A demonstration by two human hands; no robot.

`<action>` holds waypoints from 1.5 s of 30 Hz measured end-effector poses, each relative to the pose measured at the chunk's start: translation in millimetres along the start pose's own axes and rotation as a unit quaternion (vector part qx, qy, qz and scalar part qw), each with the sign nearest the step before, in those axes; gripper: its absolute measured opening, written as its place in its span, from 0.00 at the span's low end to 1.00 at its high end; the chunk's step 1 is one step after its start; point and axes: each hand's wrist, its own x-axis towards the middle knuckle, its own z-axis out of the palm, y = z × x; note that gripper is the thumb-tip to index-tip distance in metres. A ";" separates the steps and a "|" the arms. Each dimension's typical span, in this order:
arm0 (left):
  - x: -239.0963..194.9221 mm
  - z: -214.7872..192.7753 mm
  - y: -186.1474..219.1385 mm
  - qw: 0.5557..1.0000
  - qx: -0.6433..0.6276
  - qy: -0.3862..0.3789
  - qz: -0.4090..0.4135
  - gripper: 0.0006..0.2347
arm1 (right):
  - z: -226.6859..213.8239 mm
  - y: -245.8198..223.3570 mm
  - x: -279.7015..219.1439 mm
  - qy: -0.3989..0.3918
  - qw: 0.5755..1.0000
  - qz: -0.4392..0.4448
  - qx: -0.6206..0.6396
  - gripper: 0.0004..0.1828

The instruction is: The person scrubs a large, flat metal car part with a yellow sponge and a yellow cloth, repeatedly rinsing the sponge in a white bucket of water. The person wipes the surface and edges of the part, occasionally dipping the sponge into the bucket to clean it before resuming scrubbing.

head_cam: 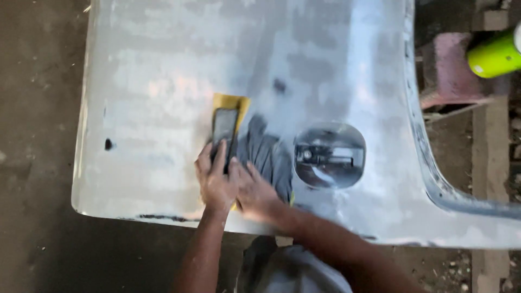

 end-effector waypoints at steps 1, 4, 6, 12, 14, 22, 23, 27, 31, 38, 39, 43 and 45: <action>1.2 3.5 2.8 1.000 -0.004 -0.002 0.004 0.20 | 9.5 -0.6 -17.5 0.002 1.000 0.006 -0.001 0.41; -1.8 11.4 10.5 0.997 0.024 -0.061 0.040 0.21 | 17.8 -2.6 -79.8 0.074 0.992 0.033 0.095 0.38; -7.9 19.3 14.5 0.992 0.037 -0.100 0.072 0.23 | -3.8 4.3 -132.4 0.106 0.956 0.170 0.214 0.37; -37.4 38.0 19.2 0.981 0.053 -0.151 0.106 0.22 | 99.6 122.2 -303.8 0.166 0.750 0.520 0.375 0.45; -40.5 40.0 17.2 0.982 0.049 -0.152 0.102 0.22 | 85.3 119.4 -304.1 0.197 0.798 0.534 0.198 0.43; -30.8 18.7 12.4 0.989 0.019 -0.132 0.056 0.24 | 2.7 -10.6 -161.3 0.014 0.915 0.381 0.132 0.49; -27.8 13.9 15.5 0.990 0.025 -0.119 0.069 0.24 | -1.6 -28.2 -132.6 -0.037 0.940 0.311 0.133 0.49; -20.8 -1.3 46.4 0.991 -0.001 -0.095 0.096 0.23 | 10.8 -66.1 -66.8 -0.089 0.990 0.062 0.087 0.33; -24.2 13.1 61.0 0.985 -0.022 -0.106 0.137 0.22 | 51.6 -38.8 -77.4 0.119 0.988 0.002 0.102 0.28; -35.0 54.8 86.4 0.975 -0.022 -0.152 0.163 0.22 | 2.3 33.8 -212.2 0.007 0.938 0.318 0.135 0.43; -35.4 63.1 88.7 0.973 -0.023 -0.152 0.173 0.22 | 7.0 45.4 -227.9 0.028 0.924 0.359 0.126 0.44; -36.6 76.9 109.3 0.966 -0.033 -0.177 0.185 0.22 | 25.5 95.3 -278.0 -0.018 0.891 0.438 0.120 0.45; -35.7 85.1 117.5 0.960 -0.050 -0.189 0.198 0.21 | 44.8 121.8 -304.3 0.029 0.885 0.460 0.066 0.46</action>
